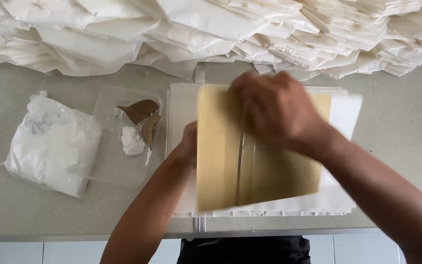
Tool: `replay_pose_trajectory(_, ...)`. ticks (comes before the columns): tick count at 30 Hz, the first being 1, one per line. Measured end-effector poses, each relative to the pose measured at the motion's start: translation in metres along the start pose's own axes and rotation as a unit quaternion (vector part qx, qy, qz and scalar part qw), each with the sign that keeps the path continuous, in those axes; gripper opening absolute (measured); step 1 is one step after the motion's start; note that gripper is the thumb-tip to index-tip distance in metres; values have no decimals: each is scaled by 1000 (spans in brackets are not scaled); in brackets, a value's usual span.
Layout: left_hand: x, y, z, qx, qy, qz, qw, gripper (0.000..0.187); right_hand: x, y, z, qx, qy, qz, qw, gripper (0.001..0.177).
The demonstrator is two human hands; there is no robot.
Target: Applying glue to paper sheets and folding them around a template to assemble paper products.
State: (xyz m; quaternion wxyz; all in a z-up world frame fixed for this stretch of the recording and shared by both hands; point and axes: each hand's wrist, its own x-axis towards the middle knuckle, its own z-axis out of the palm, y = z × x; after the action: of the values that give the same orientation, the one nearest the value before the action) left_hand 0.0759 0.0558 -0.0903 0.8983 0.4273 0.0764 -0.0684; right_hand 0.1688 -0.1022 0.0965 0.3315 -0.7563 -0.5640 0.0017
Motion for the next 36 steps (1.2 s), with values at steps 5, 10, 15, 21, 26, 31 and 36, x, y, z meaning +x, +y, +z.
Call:
replay_pose_trajectory(5,1,-6,-4,24,-75,-51,996,36,5,-34,32,101,-66,-177,977,36)
replay_pose_trajectory(10,-27,63,56,0,60,-171,983,43,-22,-47,75,155,-131,-275,940,24)
replay_pose_trajectory(15,-26,66,50,228,62,50,971,25,-43,-41,93,73,-165,-331,926,28)
replay_pose_trajectory(21,-31,74,61,306,104,42,945,27,-61,-45,103,78,-131,-342,927,20)
replay_pose_trajectory(26,-26,67,45,337,129,90,928,27,-50,-36,80,61,-116,-303,944,35)
replay_pose_trajectory(31,-27,72,52,328,152,43,931,28,-56,-28,86,104,-114,-299,942,43)
replay_pose_trajectory(36,-24,64,52,341,200,48,917,31,-60,-26,90,58,-133,-300,943,40)
